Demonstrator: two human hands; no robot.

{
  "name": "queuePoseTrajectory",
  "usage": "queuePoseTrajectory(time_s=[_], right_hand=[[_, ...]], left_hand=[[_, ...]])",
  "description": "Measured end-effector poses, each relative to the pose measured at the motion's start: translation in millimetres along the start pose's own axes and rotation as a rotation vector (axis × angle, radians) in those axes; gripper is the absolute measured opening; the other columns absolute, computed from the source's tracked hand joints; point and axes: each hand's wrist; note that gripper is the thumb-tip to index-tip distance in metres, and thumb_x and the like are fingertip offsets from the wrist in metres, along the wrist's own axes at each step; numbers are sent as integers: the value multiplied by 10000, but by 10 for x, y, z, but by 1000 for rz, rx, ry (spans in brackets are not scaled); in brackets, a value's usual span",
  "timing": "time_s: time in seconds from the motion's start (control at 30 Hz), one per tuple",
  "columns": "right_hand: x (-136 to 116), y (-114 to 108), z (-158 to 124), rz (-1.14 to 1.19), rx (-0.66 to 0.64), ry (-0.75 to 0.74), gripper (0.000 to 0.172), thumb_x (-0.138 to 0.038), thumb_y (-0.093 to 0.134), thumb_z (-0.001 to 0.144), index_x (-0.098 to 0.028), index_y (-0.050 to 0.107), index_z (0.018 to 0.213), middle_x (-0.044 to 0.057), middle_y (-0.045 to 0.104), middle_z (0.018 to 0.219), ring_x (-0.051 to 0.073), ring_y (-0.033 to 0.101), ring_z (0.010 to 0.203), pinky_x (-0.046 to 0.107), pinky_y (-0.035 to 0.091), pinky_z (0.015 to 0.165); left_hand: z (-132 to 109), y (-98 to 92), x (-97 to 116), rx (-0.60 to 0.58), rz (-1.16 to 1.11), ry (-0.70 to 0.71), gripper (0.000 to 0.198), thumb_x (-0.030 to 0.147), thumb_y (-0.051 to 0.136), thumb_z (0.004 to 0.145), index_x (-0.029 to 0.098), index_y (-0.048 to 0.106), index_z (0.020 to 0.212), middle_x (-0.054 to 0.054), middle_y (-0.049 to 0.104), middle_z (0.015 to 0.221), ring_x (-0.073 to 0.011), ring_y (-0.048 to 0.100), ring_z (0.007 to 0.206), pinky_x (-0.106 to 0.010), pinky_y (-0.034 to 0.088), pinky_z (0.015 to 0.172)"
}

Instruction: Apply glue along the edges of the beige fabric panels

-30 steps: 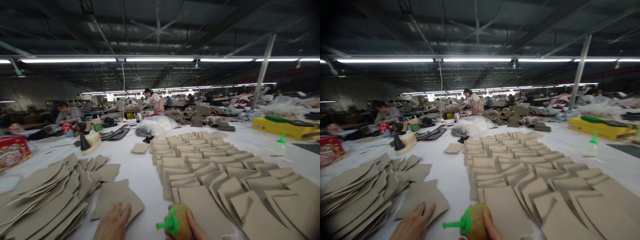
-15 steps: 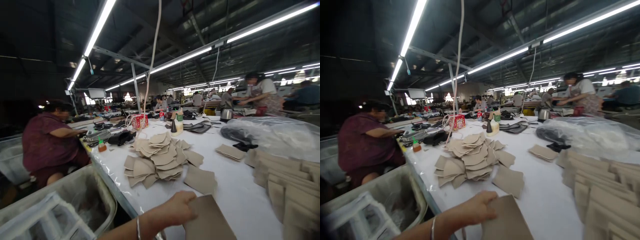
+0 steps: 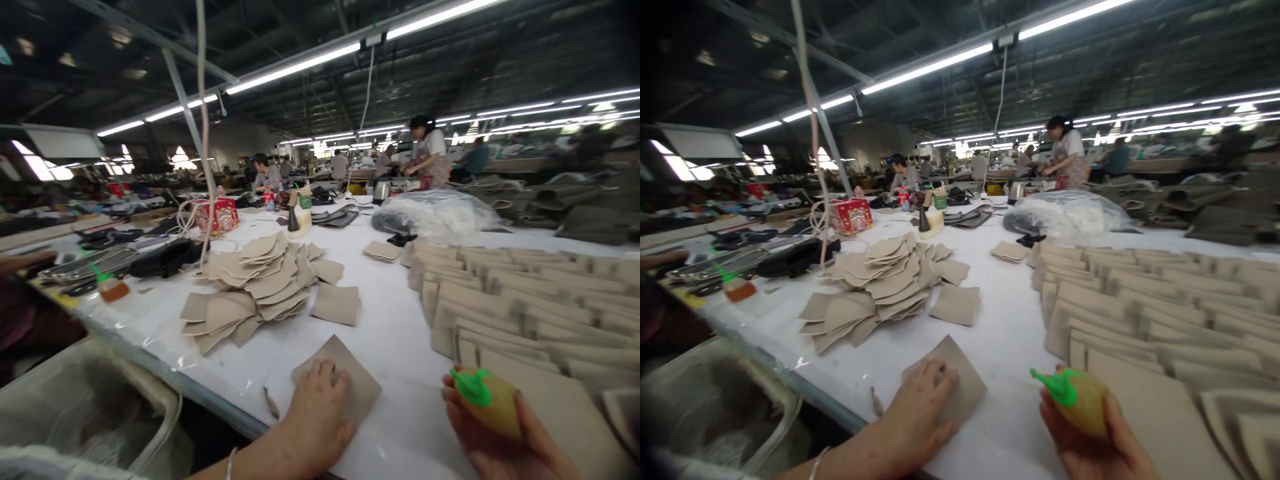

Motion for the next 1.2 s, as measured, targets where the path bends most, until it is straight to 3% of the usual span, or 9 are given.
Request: queuePoseTrajectory(time_s=[0.07, 0.23, 0.37, 0.53, 0.6, 0.73, 1.0, 1.2], right_hand=[[10, 91, -72, 98, 80, 26, 339, -391, 673, 764, -234, 692, 1064, 85, 664, 1132, 282, 662, 855, 364, 595, 649], [15, 208, -95, 175, 11, 16, 352, -333, 748, 713, -203, 693, 1035, 96, 689, 1058, 303, 666, 815, 405, 592, 646], [25, 154, -102, 188, -33, 7, 393, -298, 813, 651, -196, 703, 1014, 96, 697, 1034, 314, 667, 807, 425, 590, 649], [51, 155, -119, 161, -93, -34, 391, -273, 849, 643, -185, 706, 996, 96, 699, 1032, 301, 665, 831, 463, 585, 680], [64, 165, -123, 142, -120, -65, 391, -262, 854, 648, -178, 704, 999, 97, 700, 1028, 293, 663, 841, 477, 583, 690], [87, 176, -130, 76, -149, -106, 405, -251, 866, 641, -163, 707, 1003, 106, 704, 1016, 295, 665, 844, 476, 589, 678], [128, 244, -233, 5, -224, -159, 340, -282, 834, 716, -138, 717, 1001, 113, 711, 988, 263, 673, 834, 409, 592, 680], [144, 233, -192, -4, -238, -171, 368, -343, 854, 685, -148, 730, 971, 150, 707, 972, 264, 671, 814, 402, 584, 652]], left_hand=[[24, 14, 14, -35, 30, -12, 599, 359, 561, 760, 193, 487, 1330, -156, 413, 1360, -343, 340, 1231, -472, 274, 1044], [110, -27, 96, -103, 57, 7, 678, 335, 574, 715, 209, 452, 1370, -172, 389, 1388, -366, 340, 1241, -497, 293, 1021], [171, -74, 130, -130, 131, 106, 720, 170, 560, 625, 306, 490, 1329, -118, 401, 1392, -368, 355, 1231, -539, 301, 988], [252, -131, 25, -115, 67, 268, 449, 53, 436, 682, 285, 660, 994, -32, 568, 1192, -228, 481, 1094, -338, 375, 944], [291, -110, -8, -56, 18, 204, 393, 96, 439, 735, 254, 636, 1036, -44, 589, 1117, -214, 494, 1053, -301, 377, 939], [345, -35, 29, 13, 94, 43, 376, 164, 486, 770, 167, 579, 1134, -116, 528, 1156, -258, 461, 1080, -348, 372, 958], [425, -73, 162, -113, 184, 24, 346, 136, 519, 749, 127, 595, 1086, -170, 515, 1176, -297, 480, 1098, -396, 401, 942], [617, 59, 262, -143, 353, -65, 418, 63, 551, 671, 80, 601, 1086, -202, 524, 1160, -338, 502, 1112, -402, 457, 872]])
Point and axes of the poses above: each hand's wrist, its own z-axis towards the middle knuckle, its own y-axis out of the palm, x = y × z
